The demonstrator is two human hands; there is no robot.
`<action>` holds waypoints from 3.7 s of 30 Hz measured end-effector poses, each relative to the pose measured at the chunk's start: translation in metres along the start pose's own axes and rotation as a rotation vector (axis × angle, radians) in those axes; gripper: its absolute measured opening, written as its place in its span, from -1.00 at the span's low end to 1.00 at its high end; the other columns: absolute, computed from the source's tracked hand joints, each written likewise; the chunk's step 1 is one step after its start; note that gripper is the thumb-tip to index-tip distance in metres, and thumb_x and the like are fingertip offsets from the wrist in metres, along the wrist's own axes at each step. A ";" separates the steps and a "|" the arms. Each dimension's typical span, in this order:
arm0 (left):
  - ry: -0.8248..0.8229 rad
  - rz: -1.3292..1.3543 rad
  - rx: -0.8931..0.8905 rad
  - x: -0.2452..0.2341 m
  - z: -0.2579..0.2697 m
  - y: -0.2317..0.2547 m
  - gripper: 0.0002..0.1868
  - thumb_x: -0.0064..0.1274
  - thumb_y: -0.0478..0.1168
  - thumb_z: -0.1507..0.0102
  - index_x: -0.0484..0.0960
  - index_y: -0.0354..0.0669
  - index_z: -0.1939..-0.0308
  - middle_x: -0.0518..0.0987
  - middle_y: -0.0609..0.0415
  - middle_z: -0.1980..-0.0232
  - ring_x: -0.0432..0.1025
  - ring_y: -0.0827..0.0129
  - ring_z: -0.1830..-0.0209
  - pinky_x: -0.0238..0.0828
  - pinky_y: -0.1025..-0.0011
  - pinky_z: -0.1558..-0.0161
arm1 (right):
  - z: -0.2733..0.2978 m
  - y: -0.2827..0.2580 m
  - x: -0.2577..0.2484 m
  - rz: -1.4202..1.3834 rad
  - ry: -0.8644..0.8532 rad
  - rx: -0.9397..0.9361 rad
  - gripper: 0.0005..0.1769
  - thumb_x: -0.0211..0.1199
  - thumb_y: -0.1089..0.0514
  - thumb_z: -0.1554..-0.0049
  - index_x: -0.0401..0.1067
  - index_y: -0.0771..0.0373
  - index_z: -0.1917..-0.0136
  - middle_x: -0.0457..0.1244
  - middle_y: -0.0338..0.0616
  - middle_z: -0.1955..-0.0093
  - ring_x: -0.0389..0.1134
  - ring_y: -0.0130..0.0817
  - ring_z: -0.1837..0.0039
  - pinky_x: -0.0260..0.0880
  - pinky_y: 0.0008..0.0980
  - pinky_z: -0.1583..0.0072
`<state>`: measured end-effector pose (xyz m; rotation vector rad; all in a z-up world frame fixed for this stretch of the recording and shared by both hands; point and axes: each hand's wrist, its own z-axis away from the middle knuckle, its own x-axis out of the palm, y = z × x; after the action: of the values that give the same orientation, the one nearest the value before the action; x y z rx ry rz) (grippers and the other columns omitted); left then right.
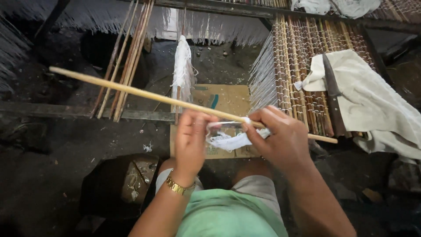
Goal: Tying individual cotton wicks onto a wooden rod at regular intervals to prepare them for candle dipping.
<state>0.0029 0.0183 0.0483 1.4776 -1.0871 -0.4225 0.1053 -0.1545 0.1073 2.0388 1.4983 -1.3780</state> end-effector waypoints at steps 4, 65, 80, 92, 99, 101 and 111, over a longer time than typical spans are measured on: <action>0.020 0.196 0.006 0.002 -0.005 -0.002 -0.75 -0.21 -0.14 -0.46 0.35 -0.26 -0.07 0.54 -0.03 0.03 0.52 0.53 0.24 0.56 0.59 0.21 | -0.003 0.008 -0.003 -0.041 -0.016 0.004 -0.84 0.37 -0.04 -0.16 0.50 0.01 0.05 0.33 -0.21 0.21 0.45 -0.05 0.13 0.44 -0.19 0.10; -0.043 0.033 -0.005 -0.020 -0.006 0.017 -0.65 0.04 -0.30 -0.35 0.52 -0.33 -0.21 0.55 0.11 0.22 0.47 0.53 0.18 0.53 0.58 0.13 | -0.021 -0.003 -0.017 0.085 -0.067 -0.004 -0.84 0.36 -0.10 -0.16 0.50 -0.08 0.05 0.31 -0.24 0.17 0.45 -0.05 0.12 0.44 -0.18 0.10; -0.087 0.988 -0.127 -0.006 -0.021 0.004 -0.68 -0.23 -0.01 -0.48 0.32 -0.04 0.32 0.43 0.12 0.37 0.57 0.22 0.17 0.60 0.20 0.03 | -0.027 -0.017 -0.011 -0.069 -0.142 0.001 -0.88 0.29 -0.01 -0.22 0.50 0.02 0.04 0.35 -0.14 0.19 0.46 0.09 0.04 0.42 -0.01 0.05; 0.128 1.315 0.021 -0.051 -0.045 0.004 -0.84 -0.10 -0.01 -0.42 0.50 0.09 0.12 0.34 0.27 0.39 0.21 0.55 0.49 0.07 0.66 0.55 | -0.009 0.005 -0.014 0.100 -0.187 0.275 -0.69 0.17 -0.20 -0.24 0.55 -0.01 -0.03 0.39 -0.39 -0.02 0.39 -0.34 -0.07 0.26 -0.30 -0.04; 0.084 1.319 0.064 -0.044 -0.042 0.001 -0.90 -0.14 -0.08 -0.47 0.46 0.09 0.04 0.43 0.24 0.33 0.27 0.56 0.47 0.18 0.67 0.50 | -0.005 0.018 -0.022 0.195 -0.286 0.499 -0.72 0.17 -0.29 -0.26 0.61 -0.23 -0.02 0.22 -0.27 0.49 0.20 -0.35 0.33 0.11 -0.32 0.15; 0.083 1.307 0.086 -0.043 -0.042 0.002 -0.87 -0.17 -0.06 -0.49 0.44 0.06 0.00 0.45 0.21 0.32 0.30 0.54 0.47 0.27 0.64 0.49 | -0.004 0.025 -0.019 0.161 -0.149 0.292 -0.70 0.24 -0.17 -0.29 0.56 0.05 -0.06 0.37 -0.30 0.01 0.36 -0.23 0.02 0.24 -0.23 -0.03; 0.183 1.174 -0.146 -0.089 -0.019 -0.116 -0.39 -0.31 0.23 -0.47 0.26 0.05 0.60 0.24 0.33 0.60 0.20 0.56 0.64 0.27 0.58 0.49 | -0.025 0.057 -0.070 0.071 -0.145 0.155 -0.67 0.32 0.15 -0.42 0.52 0.54 -0.23 0.24 0.20 0.08 0.25 -0.02 0.05 0.25 -0.14 0.01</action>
<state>0.0172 0.0864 -0.0822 0.5433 -1.5165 0.4466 0.1650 -0.2044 0.1583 2.0094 1.2836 -1.6207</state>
